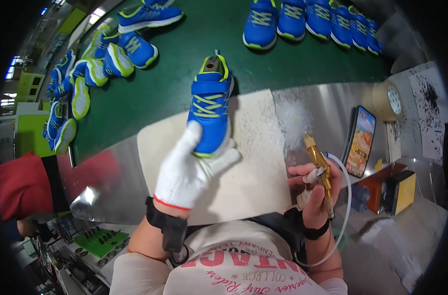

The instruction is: The person uses a handheld air blower to clean the interior and exterior of blue and neon-green sneakers. They repeatedly pick up shoes from a green workbench, direct the nozzle into the shoe opening, and blow air across the upper and sole before placing the shoe back on the bench.

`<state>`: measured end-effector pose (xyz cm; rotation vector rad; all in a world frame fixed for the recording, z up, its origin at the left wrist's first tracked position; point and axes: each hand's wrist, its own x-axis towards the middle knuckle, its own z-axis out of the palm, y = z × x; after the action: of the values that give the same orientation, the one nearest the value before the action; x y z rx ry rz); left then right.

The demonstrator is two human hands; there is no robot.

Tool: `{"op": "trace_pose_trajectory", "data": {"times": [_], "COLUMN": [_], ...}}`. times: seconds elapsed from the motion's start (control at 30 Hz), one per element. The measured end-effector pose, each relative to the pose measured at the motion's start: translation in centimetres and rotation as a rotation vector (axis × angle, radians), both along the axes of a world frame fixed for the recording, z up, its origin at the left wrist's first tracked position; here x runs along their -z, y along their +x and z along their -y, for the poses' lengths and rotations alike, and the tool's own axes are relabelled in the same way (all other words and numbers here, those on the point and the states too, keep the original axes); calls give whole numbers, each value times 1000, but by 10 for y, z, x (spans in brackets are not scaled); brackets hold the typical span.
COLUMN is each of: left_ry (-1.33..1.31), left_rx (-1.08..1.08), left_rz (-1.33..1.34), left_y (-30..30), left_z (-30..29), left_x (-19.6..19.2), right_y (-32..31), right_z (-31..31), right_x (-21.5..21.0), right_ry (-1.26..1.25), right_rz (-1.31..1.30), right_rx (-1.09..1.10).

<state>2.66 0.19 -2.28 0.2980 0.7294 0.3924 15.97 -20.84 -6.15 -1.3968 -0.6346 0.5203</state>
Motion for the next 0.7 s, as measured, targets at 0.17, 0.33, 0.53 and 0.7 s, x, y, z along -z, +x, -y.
{"op": "trace_pose_trajectory", "data": {"times": [0.17,0.33,0.53,0.7], "left_ry": [144,634,269,109], "left_rx": [7,300,76,-470], "left_rz": [64,-268,-107,-125], "left_y": [46,134,91,29], "left_z": [-74,-132,-169,-221], "left_x": [25,50,52,61], "right_y": [22,15,14,15], "right_z": [-24,-30,-28,-27], "right_x": [7,4,3,-2], "right_ry": [-96,-136,-214,-240], "right_rz": [-118,-133,-163,-221], "right_rx": [7,59,119,74]}}
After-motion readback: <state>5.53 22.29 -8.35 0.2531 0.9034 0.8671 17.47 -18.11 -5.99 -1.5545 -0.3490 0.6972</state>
